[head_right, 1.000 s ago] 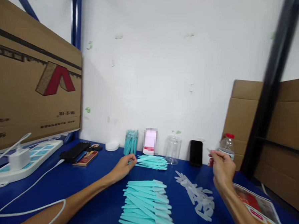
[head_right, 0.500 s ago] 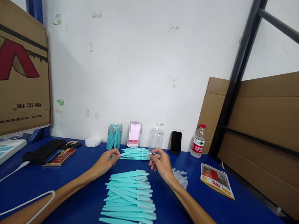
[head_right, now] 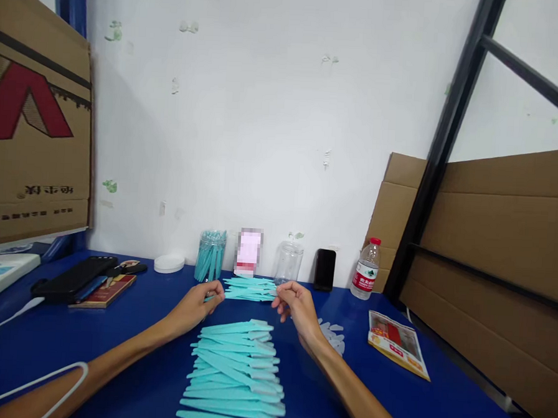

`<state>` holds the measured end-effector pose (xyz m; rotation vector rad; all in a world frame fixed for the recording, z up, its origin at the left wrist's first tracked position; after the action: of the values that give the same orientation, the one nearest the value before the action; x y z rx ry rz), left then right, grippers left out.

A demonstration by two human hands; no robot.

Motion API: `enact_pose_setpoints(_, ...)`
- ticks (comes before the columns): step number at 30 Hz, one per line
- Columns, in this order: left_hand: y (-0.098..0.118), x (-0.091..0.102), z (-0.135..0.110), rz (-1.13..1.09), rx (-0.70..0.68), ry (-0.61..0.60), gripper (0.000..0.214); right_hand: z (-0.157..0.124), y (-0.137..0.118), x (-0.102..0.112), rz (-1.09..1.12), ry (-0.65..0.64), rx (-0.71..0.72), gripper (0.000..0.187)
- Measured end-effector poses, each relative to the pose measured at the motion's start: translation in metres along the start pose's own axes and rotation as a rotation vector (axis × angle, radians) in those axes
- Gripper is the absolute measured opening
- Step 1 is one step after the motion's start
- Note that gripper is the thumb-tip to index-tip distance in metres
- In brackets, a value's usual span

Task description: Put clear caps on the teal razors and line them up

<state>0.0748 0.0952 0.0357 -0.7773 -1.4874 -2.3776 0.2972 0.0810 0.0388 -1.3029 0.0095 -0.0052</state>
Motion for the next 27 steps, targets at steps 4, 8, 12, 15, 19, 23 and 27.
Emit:
enact_pose_setpoints(4,0.005,-0.002,-0.003,0.007,-0.019,0.005,0.022,-0.006,-0.006,-0.008,0.006,-0.043,0.020,0.036)
enact_pose_setpoints(8,0.004,-0.003,-0.003,0.022,-0.023,0.002,0.022,-0.008,-0.006,-0.014,-0.002,-0.073,0.025,0.034)
enact_pose_setpoints(12,0.001,-0.003,-0.001,0.013,-0.038,0.002,0.023,-0.008,-0.004,-0.017,-0.009,-0.090,0.016,0.034)
enact_pose_setpoints(15,0.002,-0.003,-0.001,-0.004,-0.053,0.004,0.023,-0.007,-0.002,-0.018,-0.015,-0.098,0.019,0.033)
enact_pose_setpoints(19,0.011,-0.004,-0.005,-0.024,-0.073,0.012,0.020,-0.008,0.001,-0.027,-0.030,-0.164,0.024,0.032)
enact_pose_setpoints(23,0.020,-0.005,-0.008,-0.041,-0.091,0.019,0.017,-0.011,0.001,-0.037,-0.082,-0.239,0.062,0.030)
enact_pose_setpoints(27,0.024,-0.003,-0.010,-0.073,-0.085,0.026,0.016,-0.013,-0.004,-0.041,-0.163,-0.277,0.096,0.028)
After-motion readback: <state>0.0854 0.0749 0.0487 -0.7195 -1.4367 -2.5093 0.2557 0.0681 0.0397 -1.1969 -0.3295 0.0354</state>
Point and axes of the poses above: each hand's wrist, its own z-axis towards the middle knuckle, its own x-axis out of the back of the hand, y = z × x, the point moved 10 cm from there along z, towards the middle knuckle, and after that the axes turned 2 degrees about x, right-handed, at the moved point
